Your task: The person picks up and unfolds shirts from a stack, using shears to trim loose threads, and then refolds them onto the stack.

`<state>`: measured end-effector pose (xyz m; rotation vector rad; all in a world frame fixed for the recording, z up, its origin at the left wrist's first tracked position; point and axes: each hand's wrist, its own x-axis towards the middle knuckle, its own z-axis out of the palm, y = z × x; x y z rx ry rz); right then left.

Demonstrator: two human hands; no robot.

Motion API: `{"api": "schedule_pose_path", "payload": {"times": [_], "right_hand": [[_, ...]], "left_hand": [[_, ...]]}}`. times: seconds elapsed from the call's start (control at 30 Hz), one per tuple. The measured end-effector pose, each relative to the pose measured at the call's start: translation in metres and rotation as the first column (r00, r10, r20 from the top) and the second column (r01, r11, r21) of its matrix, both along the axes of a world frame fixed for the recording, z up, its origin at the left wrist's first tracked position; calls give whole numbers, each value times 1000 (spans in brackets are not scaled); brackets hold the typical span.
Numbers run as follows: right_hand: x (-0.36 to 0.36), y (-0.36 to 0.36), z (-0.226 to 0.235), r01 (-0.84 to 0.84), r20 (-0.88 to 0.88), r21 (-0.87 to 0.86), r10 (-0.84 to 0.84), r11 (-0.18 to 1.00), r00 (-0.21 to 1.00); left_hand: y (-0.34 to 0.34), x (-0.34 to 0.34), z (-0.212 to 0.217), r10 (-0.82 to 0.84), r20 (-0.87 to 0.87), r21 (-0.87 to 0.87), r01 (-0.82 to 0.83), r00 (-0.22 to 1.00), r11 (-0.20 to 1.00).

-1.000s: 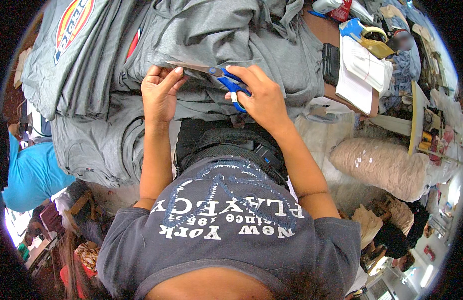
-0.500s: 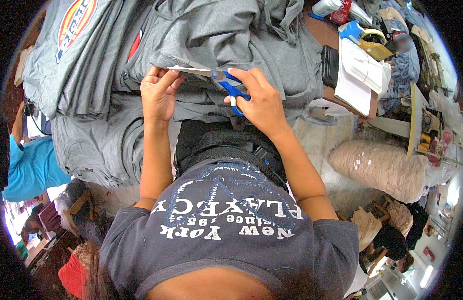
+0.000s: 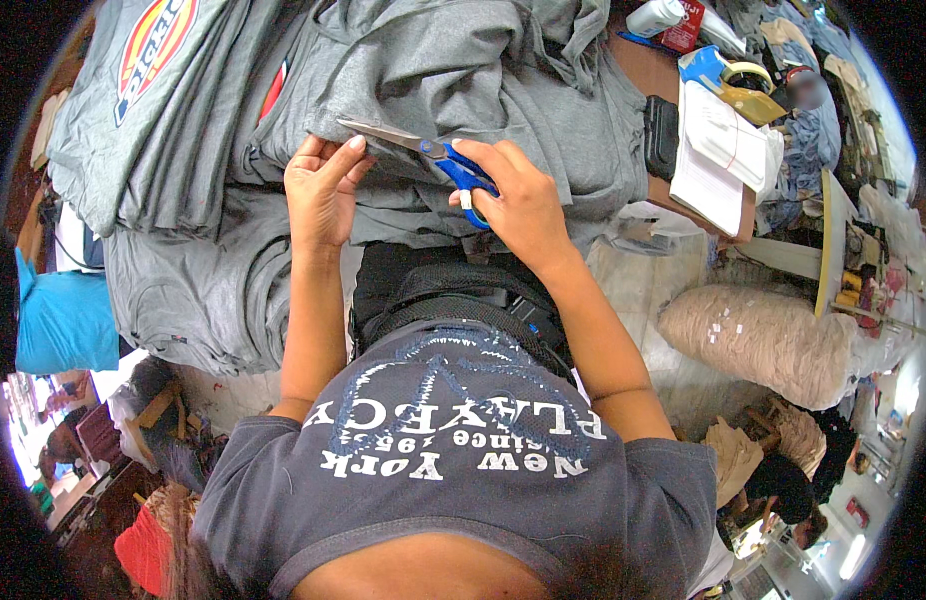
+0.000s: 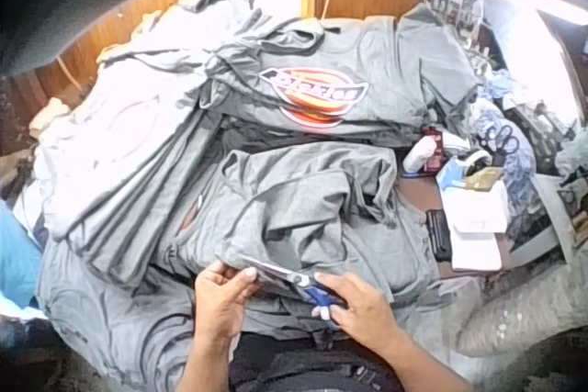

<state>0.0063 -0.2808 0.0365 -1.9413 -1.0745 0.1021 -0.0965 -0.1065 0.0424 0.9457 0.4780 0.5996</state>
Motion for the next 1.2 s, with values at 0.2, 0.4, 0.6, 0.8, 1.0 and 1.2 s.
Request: {"api": "schedule_pose_path", "payload": {"times": [0.2, 0.4, 0.6, 0.8, 1.0, 1.2], "right_hand": [[-5, 6, 13, 28, -16, -45, -29, 999, 999], [-3, 16, 14, 5, 31, -22, -5, 1000, 999], [-2, 13, 12, -5, 19, -28, 5, 1000, 1000], [-1, 11, 4, -13, 19, 17, 12, 1000, 1000], [-1, 10, 2, 11, -9, 51, -10, 999, 1000], [11, -4, 6, 203, -278, 88, -172, 975, 945]], "left_hand": [[1, -1, -5, -8, 20, 12, 7, 1000, 1000], [1, -1, -4, -4, -2, 38, 4, 1000, 999], [-1, -1, -3, -7, -1, 41, 8, 1000, 999], [-1, 0, -2, -10, 1, 34, 10, 1000, 999], [0, 2, -3, -14, -6, 22, 14, 1000, 1000], [2, 0, -5, -3, 4, -18, 3, 1000, 1000]]}}
